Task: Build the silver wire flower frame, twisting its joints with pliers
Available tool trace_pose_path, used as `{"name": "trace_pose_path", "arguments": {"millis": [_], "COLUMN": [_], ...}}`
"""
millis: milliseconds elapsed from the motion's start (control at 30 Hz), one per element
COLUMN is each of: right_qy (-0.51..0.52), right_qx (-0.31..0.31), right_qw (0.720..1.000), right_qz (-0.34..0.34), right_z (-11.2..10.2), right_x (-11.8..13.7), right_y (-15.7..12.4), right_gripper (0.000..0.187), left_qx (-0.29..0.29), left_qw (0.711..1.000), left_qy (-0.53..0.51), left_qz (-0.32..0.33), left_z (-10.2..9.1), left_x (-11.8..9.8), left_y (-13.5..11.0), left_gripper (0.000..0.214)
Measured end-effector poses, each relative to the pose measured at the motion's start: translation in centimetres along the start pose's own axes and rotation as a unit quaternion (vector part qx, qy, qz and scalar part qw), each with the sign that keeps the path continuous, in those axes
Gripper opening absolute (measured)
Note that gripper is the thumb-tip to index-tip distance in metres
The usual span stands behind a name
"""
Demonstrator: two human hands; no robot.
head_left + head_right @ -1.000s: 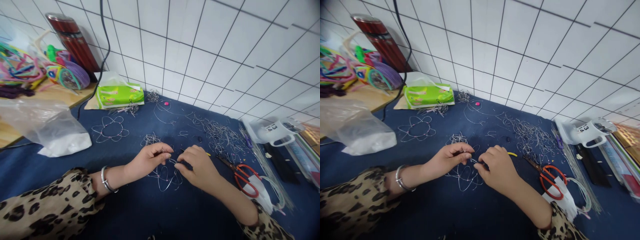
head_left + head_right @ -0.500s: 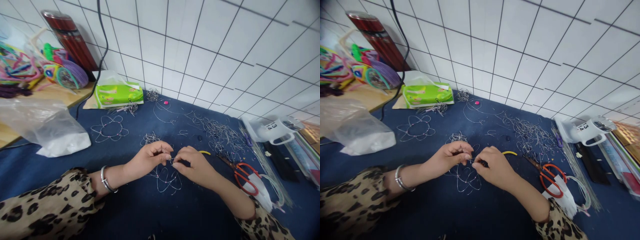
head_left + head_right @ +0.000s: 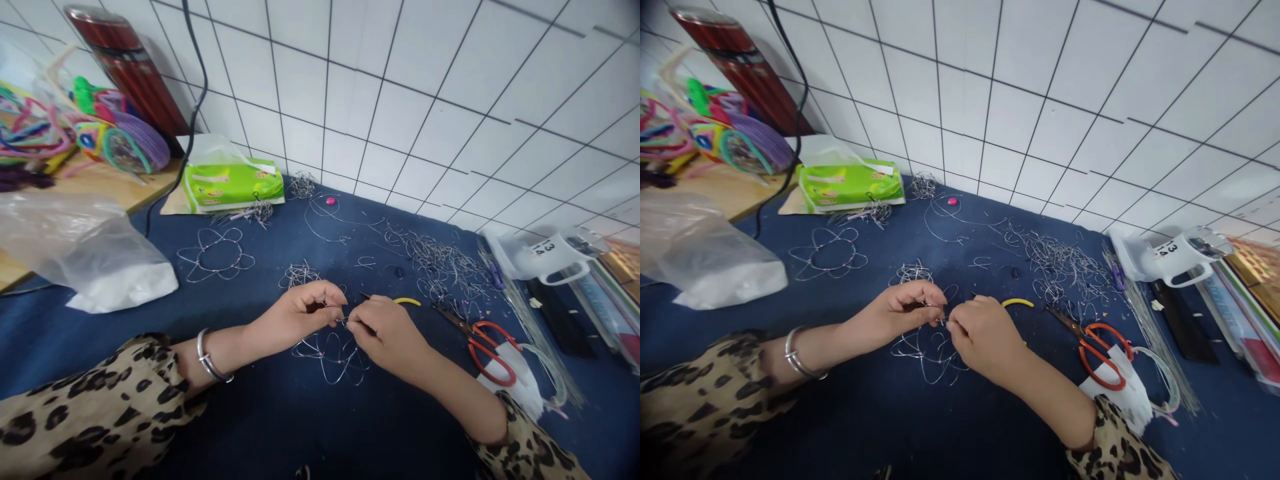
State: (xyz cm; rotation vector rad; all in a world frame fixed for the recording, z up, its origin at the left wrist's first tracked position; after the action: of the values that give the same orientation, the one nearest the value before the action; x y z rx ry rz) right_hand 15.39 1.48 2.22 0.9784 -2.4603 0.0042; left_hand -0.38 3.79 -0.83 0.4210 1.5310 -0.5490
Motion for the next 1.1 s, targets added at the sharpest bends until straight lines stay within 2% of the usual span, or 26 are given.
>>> {"name": "trace_pose_path", "arguments": {"millis": [500,700,1100], "right_qy": [-0.018,-0.02,0.018], "right_qx": [0.017,0.023,-0.028], "right_qw": [1.0,0.999,0.999], "right_qz": [-0.016,-0.022,-0.029], "right_z": [0.54,0.41,0.8], "right_x": [-0.12,0.16,0.45], "right_y": [-0.07,0.0,0.09], "right_gripper": [0.015,0.015,0.019], "left_qx": [-0.076,-0.076,-0.067], "left_qw": [0.997,0.997,0.997], "left_qy": [0.016,0.01,0.025], "left_qz": [0.005,0.016,0.03], "left_z": [0.6,0.65,0.91], "left_x": [-0.11,0.46,0.33], "left_y": [-0.44,-0.5,-0.52], "left_gripper": [0.009,0.01,0.012]}}
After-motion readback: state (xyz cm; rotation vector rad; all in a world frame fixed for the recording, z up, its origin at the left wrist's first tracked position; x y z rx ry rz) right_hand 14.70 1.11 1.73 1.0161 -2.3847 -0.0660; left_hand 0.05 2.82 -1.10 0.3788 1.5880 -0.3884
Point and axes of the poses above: each hand's wrist, its own y-axis towards the middle knuckle, its own z-axis out of the palm, x = y × z, the point moved 3 cm from there along y, towards the middle knuckle, and after that the axes turned 6 degrees about -z, right-handed, at the moved point
